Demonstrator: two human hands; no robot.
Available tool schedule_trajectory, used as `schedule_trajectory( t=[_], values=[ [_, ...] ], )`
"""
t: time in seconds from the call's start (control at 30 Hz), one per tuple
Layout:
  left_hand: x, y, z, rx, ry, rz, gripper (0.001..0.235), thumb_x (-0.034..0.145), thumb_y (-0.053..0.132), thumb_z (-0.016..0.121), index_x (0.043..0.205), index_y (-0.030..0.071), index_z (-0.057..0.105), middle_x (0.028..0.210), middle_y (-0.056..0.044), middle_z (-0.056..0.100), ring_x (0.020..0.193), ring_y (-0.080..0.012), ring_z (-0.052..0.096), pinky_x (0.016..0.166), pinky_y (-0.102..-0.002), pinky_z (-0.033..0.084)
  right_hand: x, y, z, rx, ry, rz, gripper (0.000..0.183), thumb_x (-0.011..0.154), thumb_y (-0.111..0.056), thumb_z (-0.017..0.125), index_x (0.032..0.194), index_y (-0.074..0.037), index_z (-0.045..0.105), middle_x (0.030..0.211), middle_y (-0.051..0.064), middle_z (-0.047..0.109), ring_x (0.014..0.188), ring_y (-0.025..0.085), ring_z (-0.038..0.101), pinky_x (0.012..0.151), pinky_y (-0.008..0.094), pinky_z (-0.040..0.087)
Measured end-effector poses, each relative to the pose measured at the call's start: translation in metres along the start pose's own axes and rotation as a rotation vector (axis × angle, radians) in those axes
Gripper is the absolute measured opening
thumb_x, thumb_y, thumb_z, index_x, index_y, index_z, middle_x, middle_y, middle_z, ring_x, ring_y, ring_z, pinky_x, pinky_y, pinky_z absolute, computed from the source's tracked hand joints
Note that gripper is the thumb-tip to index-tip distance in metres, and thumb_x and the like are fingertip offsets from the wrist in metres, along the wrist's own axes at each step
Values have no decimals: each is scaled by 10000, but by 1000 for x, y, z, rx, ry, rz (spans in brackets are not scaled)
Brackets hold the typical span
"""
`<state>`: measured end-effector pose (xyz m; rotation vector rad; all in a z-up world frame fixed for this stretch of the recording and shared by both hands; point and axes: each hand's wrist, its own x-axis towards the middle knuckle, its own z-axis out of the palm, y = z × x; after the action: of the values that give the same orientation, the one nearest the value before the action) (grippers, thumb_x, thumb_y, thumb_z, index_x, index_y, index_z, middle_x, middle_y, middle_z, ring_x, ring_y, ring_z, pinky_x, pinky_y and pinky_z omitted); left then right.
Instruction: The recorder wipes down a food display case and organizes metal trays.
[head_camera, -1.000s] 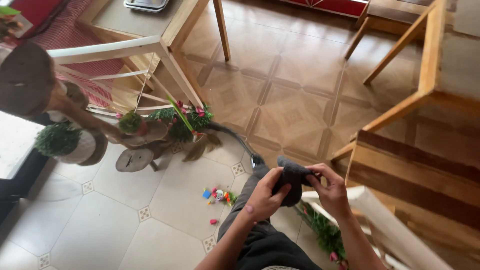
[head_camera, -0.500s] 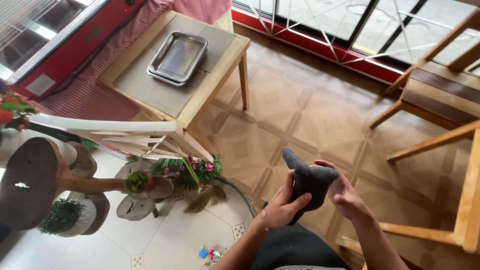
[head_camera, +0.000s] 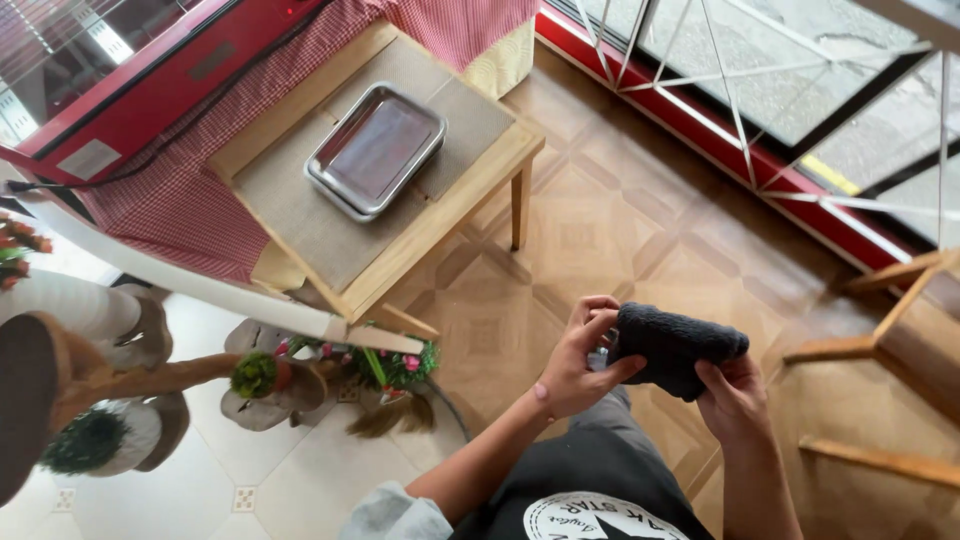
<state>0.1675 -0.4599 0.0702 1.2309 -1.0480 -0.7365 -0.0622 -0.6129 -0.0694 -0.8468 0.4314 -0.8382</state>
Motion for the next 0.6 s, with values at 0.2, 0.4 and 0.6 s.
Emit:
schedule_trajectory(
  t=[0.2, 0.4, 0.6],
  values=[
    [166, -3, 17, 230, 118, 256, 509, 860, 161, 845, 1308, 77, 619, 1518, -181, 522, 1440, -305, 507, 1147, -407, 466, 162, -53, -28, 89, -43, 154, 420, 994, -19, 628, 1407, -79, 579, 1354, 65, 645, 1247, 212, 611, 1048, 404, 482],
    [284, -25, 8, 195, 210, -60, 459, 864, 204, 853, 1248, 97, 626, 980, -42, 741, 890, -189, 718, 857, -330, 547, 332, -87, -16, 86, -114, 370, 389, 1046, -88, 580, 1434, -88, 556, 1324, 74, 641, 1183, 207, 631, 968, 384, 513],
    [388, -63, -32, 76, 391, -166, 408, 905, 48, 799, 1286, 62, 654, 973, -38, 740, 822, -148, 623, 753, -300, 529, 492, -83, 24, -11, -289, 368, 348, 1056, -102, 634, 1388, -51, 544, 1311, 75, 640, 1202, 195, 622, 1022, 351, 513]
  ],
)
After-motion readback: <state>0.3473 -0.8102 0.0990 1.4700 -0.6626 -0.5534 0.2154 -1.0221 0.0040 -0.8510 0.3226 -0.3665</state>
